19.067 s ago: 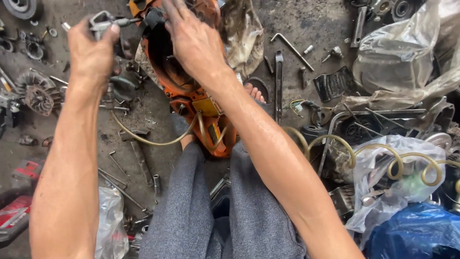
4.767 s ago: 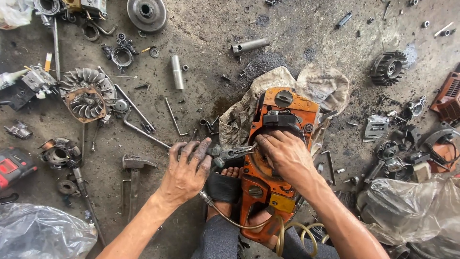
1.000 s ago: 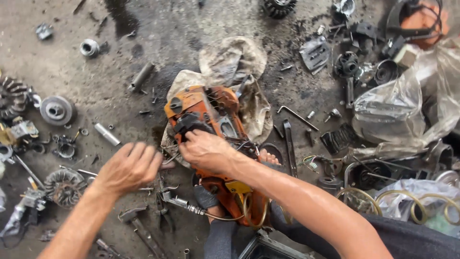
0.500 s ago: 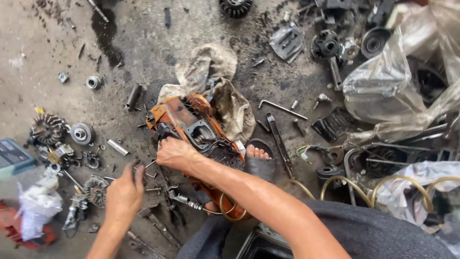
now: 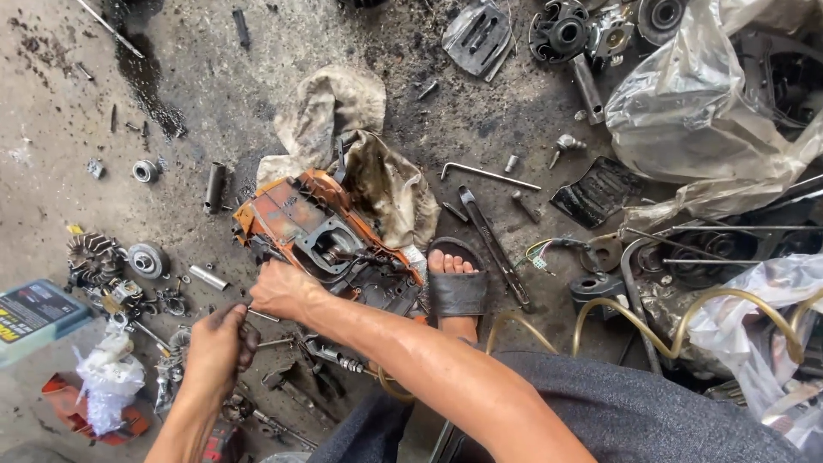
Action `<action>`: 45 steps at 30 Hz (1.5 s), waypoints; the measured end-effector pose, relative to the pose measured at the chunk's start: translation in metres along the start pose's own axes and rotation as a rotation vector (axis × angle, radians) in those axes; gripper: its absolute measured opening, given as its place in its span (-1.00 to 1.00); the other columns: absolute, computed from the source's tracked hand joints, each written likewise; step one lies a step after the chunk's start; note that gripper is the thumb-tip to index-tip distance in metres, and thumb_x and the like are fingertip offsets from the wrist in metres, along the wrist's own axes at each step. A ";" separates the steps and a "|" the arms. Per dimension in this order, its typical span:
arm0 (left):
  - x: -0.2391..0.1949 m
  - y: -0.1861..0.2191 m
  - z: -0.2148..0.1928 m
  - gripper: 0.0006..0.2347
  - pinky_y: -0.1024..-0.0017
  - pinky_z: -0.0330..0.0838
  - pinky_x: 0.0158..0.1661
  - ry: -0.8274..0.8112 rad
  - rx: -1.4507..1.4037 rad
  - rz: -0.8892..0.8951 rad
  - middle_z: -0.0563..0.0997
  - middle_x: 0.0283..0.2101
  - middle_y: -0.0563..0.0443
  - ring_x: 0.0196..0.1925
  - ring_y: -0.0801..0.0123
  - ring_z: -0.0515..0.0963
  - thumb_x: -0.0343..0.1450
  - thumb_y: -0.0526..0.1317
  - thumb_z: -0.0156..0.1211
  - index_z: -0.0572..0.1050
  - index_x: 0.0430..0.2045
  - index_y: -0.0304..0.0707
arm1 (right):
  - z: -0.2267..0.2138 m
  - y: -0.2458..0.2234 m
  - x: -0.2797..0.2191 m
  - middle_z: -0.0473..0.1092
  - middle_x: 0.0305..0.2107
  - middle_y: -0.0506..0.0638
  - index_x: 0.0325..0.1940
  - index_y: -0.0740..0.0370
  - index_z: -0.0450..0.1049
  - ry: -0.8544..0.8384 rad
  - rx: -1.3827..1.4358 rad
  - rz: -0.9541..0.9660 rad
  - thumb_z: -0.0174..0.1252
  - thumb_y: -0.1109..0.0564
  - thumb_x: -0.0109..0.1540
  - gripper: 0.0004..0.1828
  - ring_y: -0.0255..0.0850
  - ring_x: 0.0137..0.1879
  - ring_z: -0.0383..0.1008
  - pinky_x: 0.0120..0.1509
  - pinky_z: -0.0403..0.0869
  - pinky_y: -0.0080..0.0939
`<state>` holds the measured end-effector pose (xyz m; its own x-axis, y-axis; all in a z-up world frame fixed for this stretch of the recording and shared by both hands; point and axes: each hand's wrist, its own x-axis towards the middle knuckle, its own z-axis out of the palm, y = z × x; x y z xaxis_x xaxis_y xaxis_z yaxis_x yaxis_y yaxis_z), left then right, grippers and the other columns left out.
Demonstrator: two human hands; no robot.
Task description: Disassembling and cleaning the internal components of a chainsaw casing using an air compressor nozzle and various hand tools on a workshop floor.
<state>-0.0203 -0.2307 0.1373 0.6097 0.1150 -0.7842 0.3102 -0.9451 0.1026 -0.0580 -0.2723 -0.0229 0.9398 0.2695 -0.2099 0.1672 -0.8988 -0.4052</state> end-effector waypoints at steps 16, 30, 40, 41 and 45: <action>0.066 -0.014 -0.054 -0.76 0.21 0.60 -0.47 -0.165 1.792 1.499 0.49 -0.52 0.09 -0.46 0.21 0.58 0.38 -0.44 0.03 0.35 -0.08 -0.32 | -0.013 0.009 -0.026 0.39 -0.55 -0.11 -0.42 0.12 0.42 0.028 0.040 0.000 0.14 0.20 0.39 -0.73 -0.25 -0.34 0.33 -0.16 0.49 -0.18; 0.075 -0.127 0.075 -0.68 0.35 0.50 0.11 -0.962 -2.329 0.280 0.44 0.10 -0.32 0.10 0.12 0.47 0.60 -0.43 -0.09 0.33 0.29 -0.46 | -0.024 0.011 -0.042 0.47 -0.41 -0.07 -0.19 0.17 0.44 -0.037 0.000 0.008 0.12 0.02 0.41 -0.80 -0.25 -0.26 0.34 -0.15 0.42 -0.19; 0.157 -0.122 0.053 -0.54 0.28 0.62 -0.33 -0.555 -1.129 1.116 0.63 -0.50 -0.45 -0.43 0.07 0.72 0.19 -0.19 0.47 0.50 -0.17 -0.61 | -0.006 0.013 -0.047 0.44 -0.52 0.12 -0.27 0.31 0.45 0.312 -0.075 -0.051 0.08 0.15 0.11 -0.81 0.03 -0.20 0.42 -0.10 0.41 -0.03; 0.149 -0.108 0.036 -0.63 0.38 0.51 -0.44 -0.363 -0.837 1.263 0.61 -0.56 -0.16 -0.54 0.24 0.61 0.18 -0.06 0.47 0.59 -0.30 -0.33 | -0.011 0.013 -0.046 0.43 -0.48 0.14 -0.25 0.32 0.45 0.305 -0.084 -0.042 0.07 0.15 0.13 -0.80 0.04 -0.17 0.42 -0.10 0.42 -0.05; 0.134 -0.096 0.029 -0.79 0.40 0.42 -0.55 0.275 -0.219 1.427 0.51 -0.65 0.24 -0.65 0.31 0.51 0.46 0.03 0.22 0.60 -0.53 0.07 | -0.010 0.018 -0.051 0.43 -0.39 0.11 -0.18 0.28 0.46 0.206 -0.074 -0.031 0.14 0.03 0.19 -0.73 0.01 -0.10 0.42 -0.05 0.44 -0.06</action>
<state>0.0107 -0.1332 0.0043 0.5966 -0.7785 0.1951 -0.5738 -0.2438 0.7819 -0.0998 -0.3053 -0.0103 0.9737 0.2278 -0.0089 0.2112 -0.9161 -0.3408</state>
